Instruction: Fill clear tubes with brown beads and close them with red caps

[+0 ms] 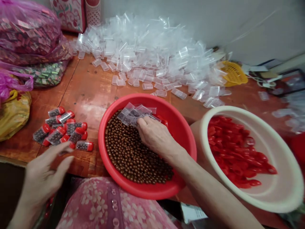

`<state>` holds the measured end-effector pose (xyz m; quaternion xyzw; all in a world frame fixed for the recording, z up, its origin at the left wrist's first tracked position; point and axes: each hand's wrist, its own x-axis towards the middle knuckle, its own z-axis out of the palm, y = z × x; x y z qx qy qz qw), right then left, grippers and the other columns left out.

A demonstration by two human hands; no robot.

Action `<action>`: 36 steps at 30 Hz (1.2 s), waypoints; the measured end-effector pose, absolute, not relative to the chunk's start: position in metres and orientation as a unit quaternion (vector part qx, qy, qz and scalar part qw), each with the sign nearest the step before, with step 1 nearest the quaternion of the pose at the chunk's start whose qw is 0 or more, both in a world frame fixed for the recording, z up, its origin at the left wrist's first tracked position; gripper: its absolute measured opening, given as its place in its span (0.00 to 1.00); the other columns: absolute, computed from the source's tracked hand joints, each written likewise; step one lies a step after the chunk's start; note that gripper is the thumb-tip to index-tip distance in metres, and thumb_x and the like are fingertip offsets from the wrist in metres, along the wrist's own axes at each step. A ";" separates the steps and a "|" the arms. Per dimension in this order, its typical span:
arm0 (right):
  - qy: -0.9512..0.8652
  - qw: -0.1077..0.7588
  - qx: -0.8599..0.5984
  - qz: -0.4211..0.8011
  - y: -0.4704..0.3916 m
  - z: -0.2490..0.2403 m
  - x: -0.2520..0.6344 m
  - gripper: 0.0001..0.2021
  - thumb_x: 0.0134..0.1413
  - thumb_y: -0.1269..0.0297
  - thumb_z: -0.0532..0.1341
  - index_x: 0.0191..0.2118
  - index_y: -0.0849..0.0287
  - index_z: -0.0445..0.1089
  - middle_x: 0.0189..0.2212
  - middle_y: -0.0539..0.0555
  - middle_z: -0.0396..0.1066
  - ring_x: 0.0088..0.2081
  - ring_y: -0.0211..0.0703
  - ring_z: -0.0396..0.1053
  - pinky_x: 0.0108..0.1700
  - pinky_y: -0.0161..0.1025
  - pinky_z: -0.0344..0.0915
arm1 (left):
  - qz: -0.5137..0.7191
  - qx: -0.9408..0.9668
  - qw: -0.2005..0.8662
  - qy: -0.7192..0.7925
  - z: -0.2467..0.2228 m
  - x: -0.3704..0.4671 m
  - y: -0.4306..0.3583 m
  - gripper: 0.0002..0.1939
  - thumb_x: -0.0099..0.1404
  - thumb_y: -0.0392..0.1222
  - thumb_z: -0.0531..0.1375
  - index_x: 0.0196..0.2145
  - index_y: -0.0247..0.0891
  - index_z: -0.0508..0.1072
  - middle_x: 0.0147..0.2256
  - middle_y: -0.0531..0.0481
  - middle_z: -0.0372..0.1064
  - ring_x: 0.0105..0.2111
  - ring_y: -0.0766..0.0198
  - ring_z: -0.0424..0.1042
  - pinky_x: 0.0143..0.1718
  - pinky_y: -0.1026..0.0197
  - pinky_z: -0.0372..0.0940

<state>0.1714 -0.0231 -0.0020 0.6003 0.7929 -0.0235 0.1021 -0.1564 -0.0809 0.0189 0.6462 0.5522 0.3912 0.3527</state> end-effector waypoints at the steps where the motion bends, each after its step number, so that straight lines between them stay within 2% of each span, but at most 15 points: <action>1: 0.794 0.104 0.598 -0.034 -0.028 -0.001 0.168 0.11 0.63 0.74 0.48 0.39 0.63 0.68 0.35 0.60 0.68 0.36 0.48 0.68 0.37 0.41 0.63 | 0.370 0.712 0.292 0.521 0.017 -0.135 -0.074 0.21 0.56 0.31 0.65 0.48 0.42 0.75 0.39 0.53 0.77 0.35 0.63 0.75 0.39 0.63 0.70; 3: 0.800 0.083 0.589 -0.080 -0.037 -0.001 0.163 0.09 0.63 0.71 0.50 0.40 0.62 0.68 0.39 0.60 0.68 0.36 0.47 0.69 0.38 0.41 0.66 | 0.365 0.779 0.254 0.442 0.010 -0.097 -0.062 0.16 0.60 0.32 0.62 0.47 0.38 0.74 0.39 0.48 0.77 0.37 0.62 0.75 0.42 0.60 0.71; 5: 0.814 0.033 0.558 -0.156 -0.042 -0.004 0.161 0.08 0.61 0.69 0.55 0.45 0.63 0.67 0.46 0.62 0.67 0.41 0.48 0.71 0.43 0.44 0.69 | 0.393 0.798 0.247 0.384 0.000 -0.069 -0.054 0.13 0.63 0.31 0.58 0.46 0.35 0.73 0.38 0.44 0.77 0.39 0.61 0.75 0.44 0.58 0.71; 7: 0.821 -0.018 0.528 -0.217 -0.044 -0.011 0.162 0.16 0.58 0.69 0.59 0.52 0.62 0.64 0.53 0.64 0.63 0.49 0.50 0.70 0.51 0.48 0.69 | 0.415 0.805 0.239 0.351 -0.013 -0.052 -0.050 0.13 0.64 0.29 0.55 0.45 0.34 0.73 0.37 0.43 0.77 0.39 0.61 0.75 0.43 0.58 0.71; 9: 0.813 -0.048 0.532 -0.232 -0.042 -0.020 0.165 0.20 0.57 0.71 0.59 0.55 0.62 0.63 0.56 0.65 0.60 0.54 0.52 0.68 0.55 0.51 0.67 | 0.421 0.818 0.214 0.329 -0.025 -0.045 -0.048 0.14 0.63 0.27 0.54 0.45 0.35 0.72 0.36 0.43 0.77 0.38 0.61 0.75 0.41 0.56 0.70; 12: 0.798 -0.061 0.562 -0.207 -0.038 -0.031 0.171 0.19 0.57 0.71 0.59 0.55 0.60 0.66 0.57 0.64 0.58 0.56 0.53 0.66 0.56 0.52 0.66 | 0.418 0.831 0.189 0.316 -0.035 -0.043 -0.048 0.16 0.62 0.25 0.54 0.45 0.35 0.72 0.35 0.44 0.77 0.37 0.60 0.74 0.41 0.55 0.69; 14: 0.807 -0.038 0.561 -0.178 -0.037 -0.034 0.173 0.20 0.58 0.71 0.58 0.56 0.59 0.67 0.57 0.65 0.59 0.56 0.54 0.65 0.55 0.52 0.67 | 0.420 0.829 0.192 0.315 -0.037 -0.043 -0.048 0.15 0.61 0.25 0.55 0.44 0.35 0.72 0.35 0.45 0.77 0.36 0.61 0.74 0.40 0.55 0.68; 18: 0.826 0.107 0.547 -0.084 -0.039 -0.032 0.169 0.27 0.59 0.76 0.51 0.63 0.57 0.61 0.58 0.70 0.61 0.48 0.58 0.69 0.45 0.55 0.70 | 0.431 0.824 0.200 0.310 -0.036 -0.043 -0.046 0.15 0.61 0.26 0.55 0.43 0.35 0.73 0.34 0.46 0.77 0.35 0.61 0.74 0.39 0.57 0.68; 20: 0.826 0.156 0.539 -0.045 -0.039 -0.030 0.164 0.28 0.58 0.78 0.49 0.65 0.60 0.58 0.57 0.72 0.62 0.44 0.60 0.70 0.41 0.55 0.70 | 0.437 0.821 0.201 0.307 -0.037 -0.043 -0.045 0.15 0.61 0.26 0.55 0.43 0.36 0.72 0.34 0.46 0.77 0.35 0.61 0.74 0.38 0.57 0.68; 23: 0.833 0.166 0.528 -0.025 -0.039 -0.029 0.155 0.26 0.58 0.79 0.48 0.62 0.67 0.60 0.55 0.74 0.64 0.45 0.59 0.70 0.43 0.53 0.70 | 0.441 0.821 0.203 0.302 -0.038 -0.043 -0.044 0.14 0.60 0.26 0.55 0.43 0.35 0.73 0.34 0.46 0.77 0.36 0.61 0.74 0.38 0.57 0.67; 26: 0.851 0.152 0.499 -0.055 -0.041 -0.027 0.144 0.21 0.57 0.81 0.47 0.53 0.70 0.67 0.53 0.73 0.66 0.49 0.57 0.68 0.49 0.50 0.68 | 0.443 0.821 0.202 0.299 -0.039 -0.042 -0.044 0.13 0.61 0.27 0.55 0.42 0.35 0.73 0.33 0.46 0.77 0.36 0.62 0.74 0.39 0.57 0.67; 30: 0.856 0.131 0.465 -0.185 -0.045 -0.018 0.138 0.16 0.52 0.82 0.51 0.46 0.68 0.68 0.49 0.69 0.66 0.50 0.54 0.67 0.51 0.47 0.66 | 0.450 0.820 0.192 0.298 -0.038 -0.042 -0.043 0.13 0.61 0.26 0.55 0.42 0.34 0.73 0.32 0.46 0.77 0.34 0.62 0.74 0.38 0.58 0.67; 33: 0.831 0.122 0.454 -0.298 -0.042 -0.010 0.141 0.17 0.46 0.80 0.57 0.45 0.67 0.69 0.46 0.63 0.65 0.42 0.48 0.68 0.47 0.42 0.67 | 0.451 0.821 0.192 0.294 -0.038 -0.042 -0.043 0.13 0.60 0.25 0.56 0.42 0.34 0.73 0.32 0.45 0.77 0.34 0.61 0.73 0.37 0.57 0.67; 36: 0.801 0.089 0.430 -0.406 -0.032 -0.008 0.148 0.14 0.47 0.76 0.61 0.42 0.64 0.71 0.39 0.57 0.66 0.39 0.44 0.67 0.45 0.41 0.66 | 0.448 0.822 0.192 0.293 -0.039 -0.042 -0.042 0.13 0.61 0.26 0.56 0.42 0.34 0.72 0.33 0.45 0.76 0.35 0.61 0.73 0.37 0.57 0.67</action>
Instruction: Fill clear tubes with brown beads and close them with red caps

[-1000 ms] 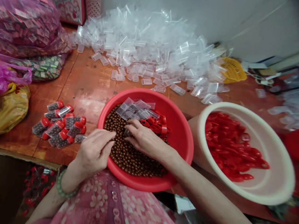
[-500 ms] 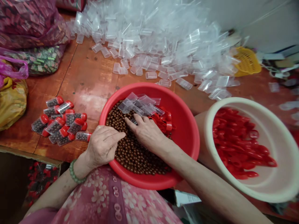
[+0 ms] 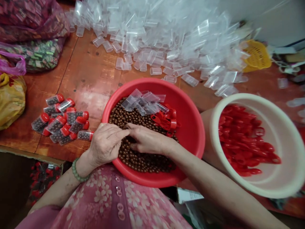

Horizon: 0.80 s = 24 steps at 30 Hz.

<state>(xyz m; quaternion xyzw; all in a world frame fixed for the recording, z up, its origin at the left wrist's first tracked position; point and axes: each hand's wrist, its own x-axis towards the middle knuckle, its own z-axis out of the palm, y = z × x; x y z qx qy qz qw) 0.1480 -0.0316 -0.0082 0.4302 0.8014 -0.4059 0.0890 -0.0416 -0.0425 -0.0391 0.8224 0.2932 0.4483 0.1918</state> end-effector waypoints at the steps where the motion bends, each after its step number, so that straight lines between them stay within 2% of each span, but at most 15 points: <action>1: 0.787 0.067 0.421 -0.446 -0.027 -0.010 0.151 0.12 0.47 0.74 0.63 0.41 0.63 0.72 0.38 0.55 0.67 0.40 0.44 0.67 0.46 0.41 0.65 | 0.447 0.822 0.193 0.294 -0.039 -0.042 -0.043 0.13 0.61 0.26 0.56 0.42 0.34 0.72 0.33 0.45 0.76 0.35 0.61 0.73 0.37 0.57 0.67; 4: 0.702 0.002 0.413 -0.580 -0.018 -0.019 0.161 0.12 0.44 0.63 0.69 0.37 0.61 0.73 0.33 0.49 0.69 0.38 0.42 0.66 0.46 0.40 0.63 | 0.435 0.823 0.210 0.298 -0.035 -0.043 -0.044 0.13 0.61 0.26 0.56 0.43 0.34 0.72 0.34 0.45 0.76 0.36 0.61 0.73 0.39 0.57 0.67; 6: 0.626 -0.042 0.410 -0.662 -0.016 -0.027 0.167 0.16 0.42 0.59 0.70 0.38 0.60 0.74 0.32 0.46 0.70 0.36 0.39 0.66 0.45 0.39 0.63 | 0.407 0.831 0.229 0.301 -0.027 -0.045 -0.046 0.15 0.61 0.27 0.56 0.46 0.34 0.71 0.40 0.43 0.75 0.41 0.60 0.73 0.43 0.55 0.67; 8: 0.553 -0.081 0.397 -0.729 -0.017 -0.032 0.173 0.18 0.41 0.61 0.71 0.41 0.60 0.74 0.33 0.46 0.71 0.36 0.37 0.67 0.45 0.38 0.63 | 0.346 0.847 0.249 0.317 -0.016 -0.048 -0.048 0.20 0.61 0.29 0.57 0.52 0.31 0.67 0.50 0.37 0.70 0.50 0.55 0.70 0.51 0.51 0.65; 10: 0.494 -0.110 0.381 -0.774 -0.018 -0.033 0.176 0.20 0.41 0.63 0.71 0.43 0.60 0.74 0.34 0.45 0.72 0.34 0.34 0.67 0.42 0.35 0.63 | 0.264 0.866 0.265 0.332 -0.004 -0.051 -0.048 0.27 0.60 0.31 0.58 0.58 0.29 0.62 0.59 0.32 0.61 0.59 0.49 0.62 0.58 0.46 0.61; 12: 0.464 -0.127 0.365 -0.797 -0.018 -0.031 0.178 0.20 0.41 0.63 0.71 0.44 0.61 0.74 0.31 0.45 0.72 0.30 0.31 0.66 0.37 0.32 0.63 | 0.194 0.882 0.277 0.327 0.004 -0.051 -0.046 0.31 0.60 0.34 0.60 0.60 0.28 0.59 0.62 0.29 0.55 0.62 0.44 0.57 0.60 0.43 0.58; 15: 0.461 -0.151 0.336 -0.807 -0.018 -0.027 0.179 0.18 0.43 0.61 0.71 0.41 0.63 0.75 0.29 0.46 0.72 0.29 0.31 0.67 0.36 0.32 0.63 | 0.167 0.892 0.283 0.309 0.006 -0.045 -0.040 0.25 0.62 0.37 0.60 0.57 0.30 0.64 0.60 0.32 0.60 0.59 0.44 0.62 0.58 0.42 0.61; 18: 0.468 -0.183 0.317 -0.805 -0.017 -0.021 0.180 0.18 0.45 0.59 0.70 0.42 0.63 0.75 0.33 0.48 0.74 0.33 0.33 0.70 0.41 0.34 0.66 | 0.227 0.867 0.311 0.315 0.004 -0.036 -0.035 0.13 0.65 0.36 0.58 0.48 0.34 0.69 0.54 0.38 0.68 0.54 0.52 0.68 0.54 0.49 0.65; 20: 0.494 -0.193 0.320 -0.785 -0.017 -0.013 0.185 0.19 0.47 0.58 0.69 0.44 0.62 0.74 0.36 0.50 0.75 0.37 0.36 0.72 0.44 0.36 0.67 | 0.268 0.839 0.358 0.311 0.005 -0.032 -0.033 0.07 0.66 0.34 0.57 0.42 0.35 0.70 0.52 0.39 0.69 0.53 0.57 0.69 0.54 0.54 0.66; 24: 0.629 -0.173 0.404 -0.642 -0.018 0.012 0.207 0.18 0.51 0.58 0.65 0.47 0.60 0.73 0.48 0.54 0.74 0.50 0.43 0.70 0.57 0.43 0.61 | 0.269 0.803 0.435 0.306 0.014 -0.031 -0.033 0.05 0.66 0.32 0.57 0.40 0.35 0.69 0.46 0.44 0.72 0.47 0.64 0.73 0.48 0.63 0.67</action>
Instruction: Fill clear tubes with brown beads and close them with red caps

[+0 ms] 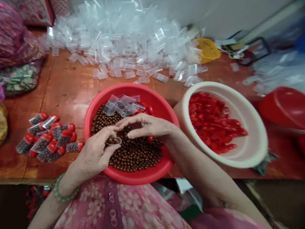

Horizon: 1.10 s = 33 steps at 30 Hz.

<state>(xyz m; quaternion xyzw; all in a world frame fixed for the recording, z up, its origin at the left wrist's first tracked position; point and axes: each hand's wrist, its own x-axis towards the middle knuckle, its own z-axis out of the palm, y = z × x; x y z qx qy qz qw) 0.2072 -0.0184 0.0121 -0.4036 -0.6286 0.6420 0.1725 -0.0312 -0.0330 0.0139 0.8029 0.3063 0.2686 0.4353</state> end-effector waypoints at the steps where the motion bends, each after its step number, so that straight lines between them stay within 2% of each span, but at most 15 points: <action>1: -0.662 0.164 -0.437 0.587 -0.021 0.018 0.215 0.18 0.52 0.57 0.65 0.47 0.59 0.73 0.51 0.55 0.72 0.54 0.44 0.68 0.59 0.44 0.59 | 0.260 0.799 0.445 0.309 0.016 -0.031 -0.033 0.06 0.66 0.33 0.57 0.41 0.36 0.69 0.43 0.46 0.73 0.43 0.65 0.74 0.45 0.65 0.68; 3: -0.700 0.145 -0.501 0.489 -0.028 0.029 0.231 0.18 0.54 0.56 0.63 0.49 0.58 0.72 0.53 0.56 0.71 0.56 0.46 0.66 0.60 0.45 0.58 | 0.257 0.796 0.450 0.314 0.020 -0.031 -0.033 0.07 0.65 0.35 0.59 0.42 0.36 0.69 0.37 0.49 0.74 0.37 0.67 0.74 0.40 0.67 0.68; 6: -0.699 0.085 -0.578 0.413 -0.046 0.038 0.250 0.15 0.59 0.58 0.58 0.48 0.59 0.71 0.46 0.55 0.74 0.46 0.44 0.72 0.51 0.41 0.65 | 0.277 0.784 0.462 0.309 0.025 -0.030 -0.034 0.08 0.62 0.36 0.63 0.40 0.36 0.72 0.35 0.51 0.75 0.34 0.68 0.75 0.37 0.68 0.68; 8: -0.701 0.011 -0.605 0.377 -0.059 0.040 0.254 0.12 0.60 0.62 0.57 0.46 0.59 0.72 0.41 0.54 0.75 0.41 0.43 0.73 0.46 0.39 0.67 | 0.278 0.759 0.511 0.294 0.025 -0.028 -0.035 0.08 0.60 0.35 0.65 0.39 0.38 0.73 0.35 0.51 0.76 0.33 0.68 0.75 0.37 0.68 0.69; 10: -0.708 -0.079 -0.625 0.318 -0.071 0.037 0.251 0.10 0.60 0.64 0.57 0.43 0.59 0.72 0.40 0.56 0.75 0.41 0.45 0.73 0.45 0.40 0.66 | 0.280 0.728 0.553 0.292 0.023 -0.026 -0.035 0.08 0.59 0.35 0.66 0.39 0.38 0.74 0.35 0.52 0.77 0.33 0.68 0.76 0.36 0.69 0.70; 12: -0.704 -0.160 -0.646 0.250 -0.078 0.032 0.244 0.09 0.59 0.63 0.59 0.42 0.60 0.72 0.39 0.58 0.75 0.42 0.50 0.72 0.44 0.42 0.65 | 0.284 0.717 0.561 0.301 0.019 -0.022 -0.034 0.08 0.59 0.35 0.66 0.39 0.38 0.75 0.35 0.51 0.77 0.33 0.68 0.76 0.36 0.69 0.69; 14: -0.695 -0.204 -0.655 0.215 -0.083 0.024 0.235 0.08 0.58 0.63 0.60 0.40 0.60 0.71 0.38 0.59 0.74 0.41 0.51 0.73 0.41 0.43 0.64 | 0.280 0.724 0.551 0.305 0.017 -0.019 -0.033 0.08 0.59 0.35 0.65 0.38 0.36 0.76 0.35 0.50 0.77 0.34 0.67 0.76 0.38 0.69 0.69; 18: -0.696 -0.185 -0.661 0.210 -0.087 0.010 0.226 0.07 0.59 0.64 0.59 0.41 0.60 0.68 0.37 0.58 0.72 0.39 0.47 0.72 0.39 0.39 0.63 | 0.284 0.732 0.543 0.297 0.018 -0.015 -0.032 0.07 0.60 0.34 0.64 0.38 0.36 0.76 0.37 0.49 0.77 0.37 0.66 0.75 0.41 0.66 0.68; 21: -0.703 -0.163 -0.659 0.213 -0.089 0.004 0.230 0.08 0.61 0.64 0.56 0.42 0.60 0.69 0.36 0.57 0.70 0.34 0.44 0.71 0.36 0.38 0.62 | 0.275 0.712 0.569 0.306 0.021 -0.015 -0.033 0.07 0.60 0.34 0.64 0.38 0.36 0.75 0.35 0.50 0.76 0.35 0.66 0.75 0.40 0.66 0.68; 25: -0.715 -0.144 -0.640 0.243 -0.089 -0.001 0.237 0.10 0.58 0.71 0.56 0.44 0.60 0.71 0.38 0.56 0.68 0.31 0.40 0.70 0.34 0.37 0.61 | 0.262 0.667 0.610 0.338 0.020 -0.017 -0.036 0.08 0.59 0.35 0.65 0.38 0.36 0.73 0.34 0.51 0.76 0.34 0.66 0.74 0.38 0.65 0.68; 29: -0.726 -0.141 -0.629 0.240 -0.087 -0.007 0.237 0.11 0.54 0.77 0.54 0.39 0.60 0.70 0.35 0.55 0.66 0.28 0.38 0.66 0.32 0.36 0.59 | 0.276 0.656 0.611 0.346 0.023 -0.021 -0.039 0.09 0.58 0.34 0.65 0.38 0.35 0.74 0.34 0.50 0.75 0.34 0.66 0.73 0.38 0.65 0.68; 33: -0.743 -0.116 -0.623 0.215 -0.086 -0.011 0.234 0.10 0.59 0.74 0.52 0.33 0.60 0.69 0.33 0.55 0.64 0.27 0.38 0.64 0.32 0.37 0.60 | 0.294 0.667 0.601 0.328 0.024 -0.024 -0.039 0.08 0.58 0.33 0.65 0.38 0.35 0.75 0.36 0.49 0.74 0.35 0.66 0.72 0.39 0.64 0.67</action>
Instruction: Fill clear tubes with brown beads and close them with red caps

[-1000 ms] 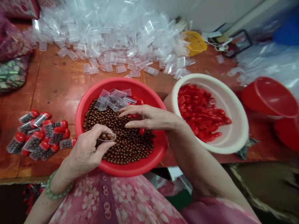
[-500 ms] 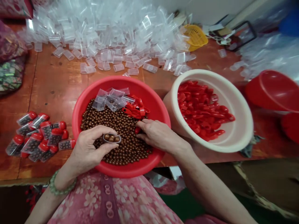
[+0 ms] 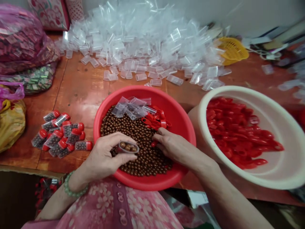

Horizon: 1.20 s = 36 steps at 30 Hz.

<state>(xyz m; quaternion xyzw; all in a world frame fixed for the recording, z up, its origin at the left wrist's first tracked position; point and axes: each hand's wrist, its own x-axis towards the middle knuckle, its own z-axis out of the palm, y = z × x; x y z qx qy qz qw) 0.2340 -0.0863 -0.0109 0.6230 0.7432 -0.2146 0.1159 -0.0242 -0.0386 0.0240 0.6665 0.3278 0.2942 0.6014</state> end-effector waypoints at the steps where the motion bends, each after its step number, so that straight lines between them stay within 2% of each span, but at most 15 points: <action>1: 0.751 0.086 0.620 -0.208 -0.086 -0.010 0.234 0.09 0.60 0.71 0.52 0.32 0.60 0.68 0.33 0.56 0.65 0.30 0.41 0.65 0.34 0.38 0.61 | 0.298 0.664 0.599 0.333 0.023 -0.025 -0.038 0.08 0.59 0.33 0.65 0.38 0.35 0.75 0.36 0.49 0.74 0.35 0.66 0.72 0.39 0.64 0.67; 4: 0.764 -0.053 0.613 -0.194 -0.087 -0.003 0.231 0.08 0.62 0.65 0.54 0.34 0.59 0.68 0.37 0.59 0.70 0.41 0.49 0.67 0.44 0.45 0.63 | 0.286 0.664 0.609 0.327 0.020 -0.024 -0.037 0.07 0.59 0.34 0.64 0.38 0.35 0.74 0.36 0.49 0.73 0.35 0.66 0.72 0.39 0.64 0.67; 5: 0.754 -0.104 0.614 -0.207 -0.087 0.001 0.229 0.07 0.62 0.64 0.54 0.36 0.58 0.68 0.38 0.58 0.71 0.42 0.49 0.67 0.45 0.46 0.63 | 0.278 0.662 0.616 0.324 0.020 -0.024 -0.038 0.07 0.60 0.35 0.63 0.38 0.35 0.74 0.36 0.49 0.73 0.35 0.66 0.72 0.39 0.64 0.67; 7: 0.715 -0.185 0.617 -0.273 -0.087 0.009 0.220 0.07 0.63 0.62 0.53 0.39 0.57 0.66 0.33 0.55 0.71 0.36 0.44 0.68 0.39 0.42 0.64 | 0.277 0.645 0.627 0.337 0.021 -0.023 -0.039 0.05 0.62 0.36 0.62 0.38 0.36 0.72 0.35 0.50 0.72 0.34 0.67 0.71 0.38 0.64 0.67; 10: 0.649 -0.262 0.601 -0.387 -0.086 0.017 0.202 0.08 0.64 0.58 0.53 0.41 0.55 0.64 0.26 0.49 0.66 0.25 0.37 0.63 0.29 0.36 0.61 | 0.275 0.615 0.655 0.342 0.022 -0.023 -0.042 0.05 0.63 0.37 0.61 0.38 0.37 0.71 0.35 0.50 0.71 0.35 0.67 0.71 0.39 0.64 0.66; 12: 0.617 -0.305 0.586 -0.428 -0.083 0.019 0.191 0.10 0.64 0.57 0.53 0.45 0.54 0.66 0.25 0.48 0.64 0.24 0.37 0.61 0.27 0.35 0.60 | 0.272 0.598 0.675 0.335 0.022 -0.023 -0.044 0.06 0.63 0.38 0.61 0.38 0.37 0.70 0.35 0.50 0.71 0.36 0.66 0.71 0.39 0.63 0.66; 14: 0.595 -0.340 0.585 -0.435 -0.079 0.019 0.182 0.13 0.63 0.56 0.55 0.49 0.53 0.68 0.28 0.50 0.67 0.26 0.38 0.63 0.29 0.36 0.62 | 0.276 0.579 0.684 0.348 0.020 -0.023 -0.044 0.07 0.62 0.38 0.61 0.38 0.37 0.69 0.34 0.51 0.70 0.35 0.66 0.70 0.38 0.64 0.66; 18: 0.583 -0.367 0.578 -0.437 -0.073 0.020 0.175 0.18 0.62 0.51 0.55 0.51 0.53 0.72 0.38 0.55 0.72 0.38 0.46 0.69 0.40 0.41 0.66 | 0.271 0.550 0.714 0.338 0.015 -0.022 -0.042 0.08 0.61 0.39 0.61 0.38 0.36 0.68 0.33 0.50 0.70 0.33 0.67 0.70 0.38 0.63 0.66; 20: 0.580 -0.367 0.573 -0.448 -0.073 0.020 0.173 0.18 0.63 0.51 0.54 0.50 0.53 0.74 0.36 0.54 0.72 0.37 0.45 0.69 0.41 0.41 0.66 | 0.292 0.534 0.716 0.342 0.013 -0.022 -0.042 0.08 0.61 0.39 0.61 0.37 0.36 0.68 0.33 0.51 0.69 0.33 0.67 0.69 0.39 0.63 0.66; 23: 0.587 -0.363 0.572 -0.443 -0.073 0.019 0.171 0.14 0.63 0.55 0.56 0.47 0.51 0.76 0.33 0.52 0.71 0.34 0.41 0.68 0.38 0.39 0.65 | 0.320 0.526 0.701 0.361 0.011 -0.021 -0.040 0.08 0.59 0.38 0.63 0.36 0.36 0.69 0.33 0.52 0.68 0.33 0.68 0.68 0.39 0.64 0.65; 30: 0.595 -0.394 0.545 -0.439 -0.074 0.015 0.172 0.08 0.56 0.60 0.64 0.41 0.52 0.77 0.35 0.53 0.73 0.38 0.43 0.70 0.41 0.40 0.67 | 0.358 0.525 0.664 0.395 0.008 -0.015 -0.036 0.10 0.59 0.43 0.64 0.35 0.35 0.69 0.34 0.50 0.69 0.35 0.66 0.68 0.40 0.63 0.64; 36: 0.595 -0.415 0.570 -0.386 -0.076 0.015 0.166 0.09 0.59 0.59 0.61 0.43 0.53 0.73 0.36 0.53 0.71 0.39 0.43 0.69 0.44 0.40 0.67 | 0.325 0.520 0.668 0.421 0.010 -0.011 -0.035 0.10 0.58 0.43 0.64 0.34 0.36 0.70 0.31 0.52 0.69 0.31 0.68 0.68 0.36 0.64 0.64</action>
